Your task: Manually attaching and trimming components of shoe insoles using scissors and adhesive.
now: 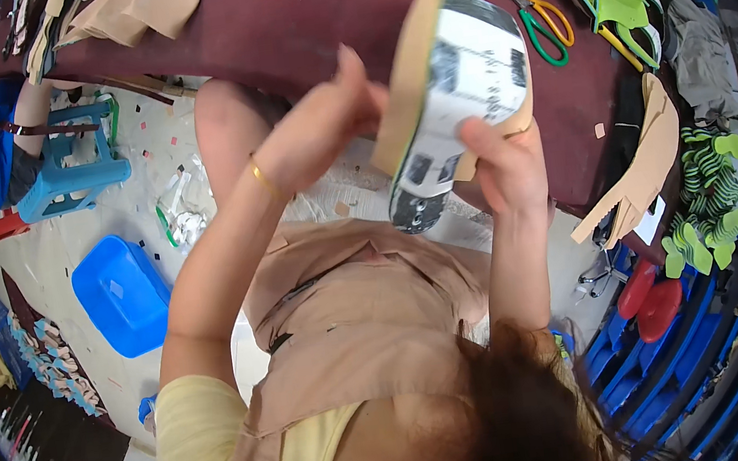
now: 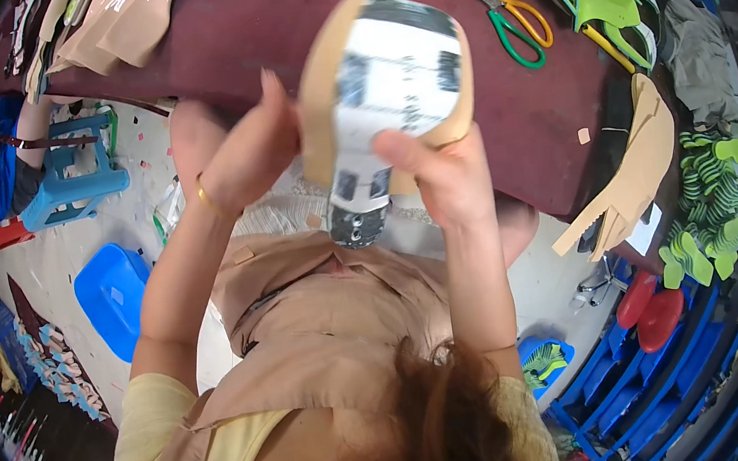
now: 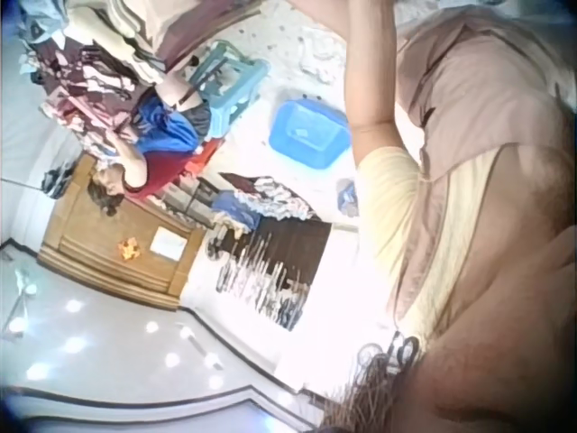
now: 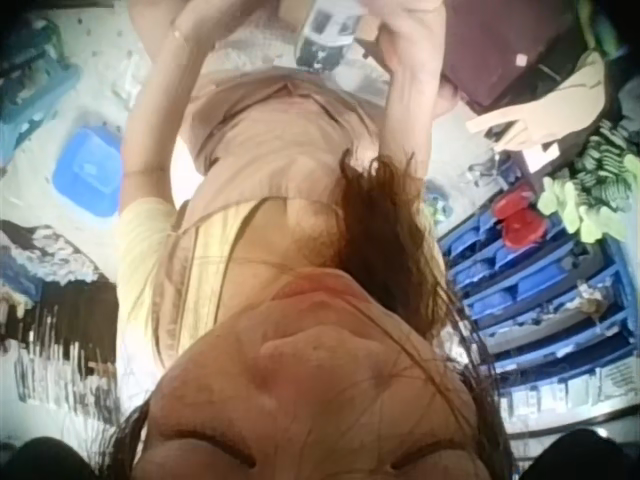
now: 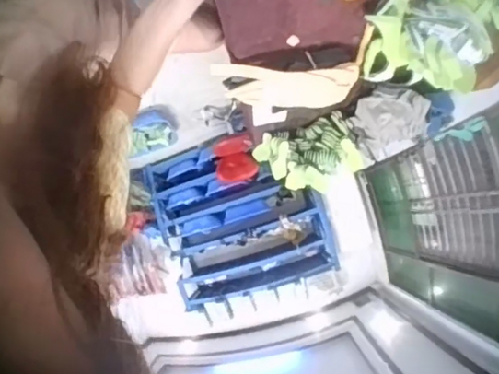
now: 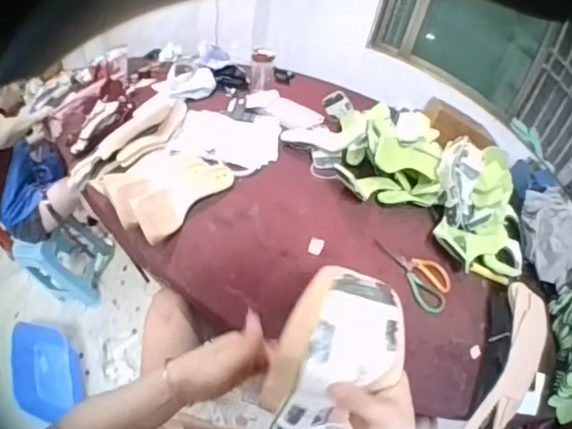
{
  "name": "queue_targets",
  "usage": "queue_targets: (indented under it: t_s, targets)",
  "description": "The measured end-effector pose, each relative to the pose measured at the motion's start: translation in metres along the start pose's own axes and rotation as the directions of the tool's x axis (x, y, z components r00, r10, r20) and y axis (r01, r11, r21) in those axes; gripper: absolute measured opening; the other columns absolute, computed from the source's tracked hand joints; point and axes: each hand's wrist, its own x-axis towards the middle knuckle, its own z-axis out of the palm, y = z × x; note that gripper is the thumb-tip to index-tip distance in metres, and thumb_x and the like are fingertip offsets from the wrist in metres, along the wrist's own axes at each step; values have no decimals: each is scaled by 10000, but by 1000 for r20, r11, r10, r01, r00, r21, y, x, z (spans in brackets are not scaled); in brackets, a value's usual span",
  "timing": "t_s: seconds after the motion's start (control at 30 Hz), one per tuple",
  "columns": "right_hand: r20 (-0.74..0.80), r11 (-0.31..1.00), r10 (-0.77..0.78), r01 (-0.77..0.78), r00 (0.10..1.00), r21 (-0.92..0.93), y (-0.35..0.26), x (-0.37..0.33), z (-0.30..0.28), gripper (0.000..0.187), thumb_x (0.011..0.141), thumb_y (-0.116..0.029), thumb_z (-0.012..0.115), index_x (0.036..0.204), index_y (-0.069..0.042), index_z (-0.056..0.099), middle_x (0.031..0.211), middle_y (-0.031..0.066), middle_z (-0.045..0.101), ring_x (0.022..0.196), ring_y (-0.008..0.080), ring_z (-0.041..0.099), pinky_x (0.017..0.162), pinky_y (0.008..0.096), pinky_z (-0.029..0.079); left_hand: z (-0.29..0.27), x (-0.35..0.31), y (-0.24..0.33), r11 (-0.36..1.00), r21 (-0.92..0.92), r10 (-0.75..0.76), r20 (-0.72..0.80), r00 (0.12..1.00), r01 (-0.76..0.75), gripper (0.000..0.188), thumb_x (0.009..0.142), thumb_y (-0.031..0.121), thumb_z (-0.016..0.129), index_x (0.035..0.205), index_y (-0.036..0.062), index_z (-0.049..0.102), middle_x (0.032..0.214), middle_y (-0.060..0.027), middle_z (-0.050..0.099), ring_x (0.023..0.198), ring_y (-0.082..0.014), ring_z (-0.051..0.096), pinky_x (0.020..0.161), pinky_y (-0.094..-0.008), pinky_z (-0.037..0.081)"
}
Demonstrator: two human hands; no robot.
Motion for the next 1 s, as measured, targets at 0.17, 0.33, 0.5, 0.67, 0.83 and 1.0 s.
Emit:
queue_targets:
  t_s: [0.17,0.33,0.5,0.67,0.83,1.0]
  targets:
    - [135,959,143,-104,980,-262,7,0,24,320,766,-53,717,1062,16,618,1006,67,659,881,106,604,769,275,501,14,20,-14,833,-543,186,86,979,-111,581,959,455,355,1324,4,402,1277,-156,507,1158,-214,517,977,-348,424]
    - [17,760,-300,249,954,-600,16,-6,51,269,752,-115,750,970,5,647,952,76,665,809,165,634,713,308,507,17,21,5,843,-317,362,-261,895,-434,541,958,521,252,966,33,485,891,-78,553,784,-127,526,703,-263,445]
    - [281,129,-713,514,642,-848,62,-5,47,295,744,-161,757,975,-23,636,956,138,629,782,317,610,669,365,496,31,41,1,791,-72,414,-668,618,-608,691,948,556,181,521,80,444,491,14,453,460,-76,369,470,-207,322]
    - [-97,927,-25,-13,995,-374,33,-4,26,265,762,-123,739,975,7,651,902,117,673,792,195,651,690,290,509,36,32,10,850,-448,79,-411,908,-277,469,981,403,323,824,56,596,777,-18,624,641,-94,576,599,-227,470]
    - [285,306,-366,403,886,-862,37,-2,24,290,708,-167,772,922,-15,649,840,139,657,751,268,649,634,334,504,21,35,12,918,-224,210,-424,881,-326,401,978,334,368,1037,5,591,967,-78,646,816,-145,642,718,-282,536]
    - [124,679,-110,166,986,-715,30,0,8,322,705,-155,774,957,-6,638,883,108,663,782,230,645,679,327,506,19,26,-5,873,-345,254,-282,925,-344,504,962,435,374,1157,-4,528,1047,-104,624,919,-182,628,803,-312,519]
